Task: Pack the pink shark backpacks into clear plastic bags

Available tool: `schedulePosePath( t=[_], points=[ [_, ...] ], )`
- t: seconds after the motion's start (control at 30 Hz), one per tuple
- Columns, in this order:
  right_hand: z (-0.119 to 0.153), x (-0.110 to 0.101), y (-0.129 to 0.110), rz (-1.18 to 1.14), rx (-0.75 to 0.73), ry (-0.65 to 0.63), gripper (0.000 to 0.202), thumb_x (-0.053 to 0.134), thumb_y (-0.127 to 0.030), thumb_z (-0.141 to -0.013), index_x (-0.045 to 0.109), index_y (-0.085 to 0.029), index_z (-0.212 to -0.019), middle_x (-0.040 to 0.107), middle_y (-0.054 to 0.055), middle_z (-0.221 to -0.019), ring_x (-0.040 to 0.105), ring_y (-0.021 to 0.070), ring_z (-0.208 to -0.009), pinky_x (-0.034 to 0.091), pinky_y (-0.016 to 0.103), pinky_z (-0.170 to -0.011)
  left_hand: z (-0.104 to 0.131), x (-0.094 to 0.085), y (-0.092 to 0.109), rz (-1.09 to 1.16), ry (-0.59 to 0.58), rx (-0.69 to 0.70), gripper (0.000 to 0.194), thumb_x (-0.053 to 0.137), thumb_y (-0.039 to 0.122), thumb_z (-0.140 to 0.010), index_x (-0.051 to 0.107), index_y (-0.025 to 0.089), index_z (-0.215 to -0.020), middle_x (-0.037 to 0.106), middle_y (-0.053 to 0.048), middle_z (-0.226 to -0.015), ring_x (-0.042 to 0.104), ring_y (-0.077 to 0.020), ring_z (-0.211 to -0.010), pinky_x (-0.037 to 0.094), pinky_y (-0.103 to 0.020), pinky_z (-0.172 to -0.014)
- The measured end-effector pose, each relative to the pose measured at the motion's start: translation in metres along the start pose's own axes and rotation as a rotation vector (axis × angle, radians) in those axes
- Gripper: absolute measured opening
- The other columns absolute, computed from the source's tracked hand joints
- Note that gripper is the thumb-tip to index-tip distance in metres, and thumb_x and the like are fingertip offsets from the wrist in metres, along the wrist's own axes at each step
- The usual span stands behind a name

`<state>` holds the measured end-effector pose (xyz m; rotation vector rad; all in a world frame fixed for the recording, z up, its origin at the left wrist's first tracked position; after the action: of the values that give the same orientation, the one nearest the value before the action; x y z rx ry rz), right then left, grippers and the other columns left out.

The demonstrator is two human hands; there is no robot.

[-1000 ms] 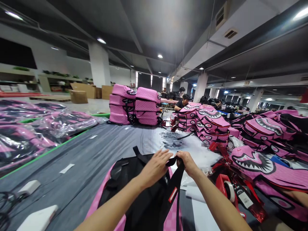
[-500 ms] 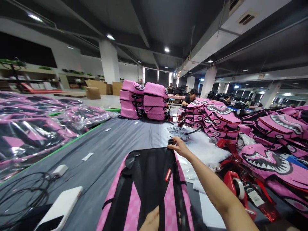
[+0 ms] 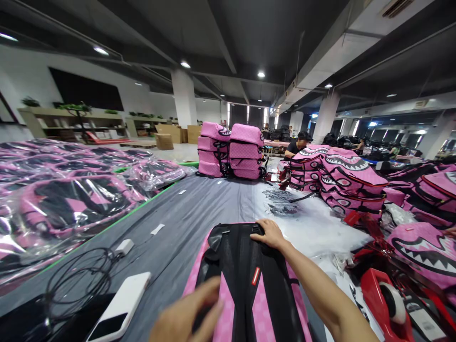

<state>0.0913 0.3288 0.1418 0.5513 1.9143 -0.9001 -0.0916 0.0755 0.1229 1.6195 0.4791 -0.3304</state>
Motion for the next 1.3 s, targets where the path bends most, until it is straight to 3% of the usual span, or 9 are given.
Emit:
schedulePosePath(
  t=[0.13, 0.27, 0.37, 0.53, 0.8, 0.9, 1.03, 1.17, 1.3],
  points=[
    [0.009, -0.005, -0.007, -0.113, -0.127, 0.141, 0.053, 0.079, -0.048, -0.082, 0.063, -0.022, -0.126, 0.068, 0.01, -0.125, 0.061, 0.0273, -0.118, 0.043, 0.043, -0.107, -0.117, -0.05, -0.008, -0.443, 0.323, -0.095, 0.094, 0.057, 0.074, -0.074, 0.052, 0.008, -0.139, 0.05, -0.027, -0.151, 0.041, -0.0443, -0.146, 0.036, -0.061, -0.117],
    [0.019, -0.007, -0.003, -0.222, -0.176, 0.247, 0.047, 0.082, -0.039, -0.079, 0.064, -0.021, -0.118, 0.07, 0.009, -0.115, 0.064, 0.0263, -0.109, 0.049, 0.041, -0.1, -0.187, -0.02, -0.012, -0.594, 0.262, -0.012, 0.072, 0.059, 0.064, -0.075, 0.062, 0.01, -0.121, 0.068, -0.024, -0.126, 0.062, -0.0402, -0.124, 0.049, -0.051, -0.105],
    [0.026, -0.008, -0.004, -0.263, -0.203, 0.321, 0.044, 0.082, -0.037, -0.078, 0.064, -0.021, -0.115, 0.07, 0.008, -0.112, 0.064, 0.0264, -0.107, 0.048, 0.044, -0.101, -0.182, -0.006, -0.014, -0.58, 0.299, 0.093, 0.06, 0.058, 0.052, -0.081, 0.058, 0.014, -0.127, 0.064, -0.018, -0.133, 0.058, -0.034, -0.129, 0.044, -0.049, -0.113],
    [0.045, -0.004, -0.024, -0.24, -0.219, 0.38, 0.041, 0.081, -0.036, -0.079, 0.065, -0.022, -0.114, 0.07, 0.01, -0.111, 0.063, 0.0293, -0.11, 0.048, 0.047, -0.102, -0.13, -0.015, -0.012, -0.569, 0.475, 0.27, 0.048, 0.056, 0.044, -0.087, 0.059, 0.017, -0.126, 0.063, -0.016, -0.126, 0.057, -0.0335, -0.123, 0.048, -0.054, -0.109],
    [0.109, 0.01, -0.053, -0.125, -0.264, 0.179, 0.048, 0.073, -0.023, -0.086, 0.059, -0.022, -0.133, 0.068, 0.011, -0.124, 0.059, 0.0297, -0.119, 0.044, 0.052, -0.11, -0.062, 0.008, -0.025, -0.715, 0.406, 0.353, 0.037, 0.047, 0.04, -0.096, 0.065, 0.018, -0.121, 0.068, -0.015, -0.119, 0.061, -0.0329, -0.114, 0.048, -0.053, -0.107],
    [0.102, 0.024, -0.041, -0.112, -0.21, 0.091, 0.042, 0.071, -0.026, -0.089, 0.062, -0.022, -0.13, 0.069, 0.011, -0.121, 0.06, 0.0291, -0.117, 0.044, 0.051, -0.11, -0.079, 0.025, -0.041, -0.764, 0.199, 0.287, 0.041, 0.048, 0.044, -0.096, 0.067, 0.016, -0.117, 0.069, -0.016, -0.115, 0.063, -0.0331, -0.109, 0.051, -0.05, -0.102],
    [0.055, 0.056, -0.016, -0.021, -0.08, -0.07, 0.038, 0.071, -0.034, -0.092, 0.065, -0.019, -0.127, 0.07, 0.012, -0.12, 0.06, 0.0291, -0.116, 0.045, 0.046, -0.105, -0.141, 0.039, -0.063, -0.856, -0.056, 0.136, 0.039, 0.048, 0.046, -0.094, 0.071, 0.016, -0.1, 0.071, -0.016, -0.107, 0.063, -0.0344, -0.107, 0.05, -0.049, -0.101],
    [0.004, 0.083, -0.001, 0.066, 0.029, -0.212, 0.044, 0.071, -0.044, -0.093, 0.063, -0.018, -0.128, 0.069, 0.012, -0.124, 0.059, 0.0277, -0.117, 0.045, 0.041, -0.103, -0.194, 0.023, -0.07, -0.867, -0.042, 0.031, 0.041, 0.045, 0.045, -0.093, 0.071, 0.014, -0.1, 0.07, -0.02, -0.111, 0.06, -0.0372, -0.118, 0.043, -0.051, -0.109],
    [-0.023, 0.092, -0.003, 0.081, 0.051, -0.188, 0.044, 0.069, -0.05, -0.094, 0.063, -0.018, -0.123, 0.068, 0.014, -0.121, 0.06, 0.0302, -0.115, 0.045, 0.044, -0.1, -0.188, 0.018, -0.072, -0.834, 0.003, -0.083, 0.07, 0.038, 0.058, -0.096, 0.056, 0.003, -0.135, 0.061, -0.028, -0.135, 0.058, -0.0375, -0.128, 0.046, -0.046, -0.107]
  ],
)
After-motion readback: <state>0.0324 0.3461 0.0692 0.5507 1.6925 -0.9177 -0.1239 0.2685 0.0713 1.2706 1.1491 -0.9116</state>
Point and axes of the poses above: each hand's wrist, its own z-axis away from the middle knuckle, its own x-axis out of the palm, y = z × x, the point moved 10 cm from there along -z, towards the middle knuckle
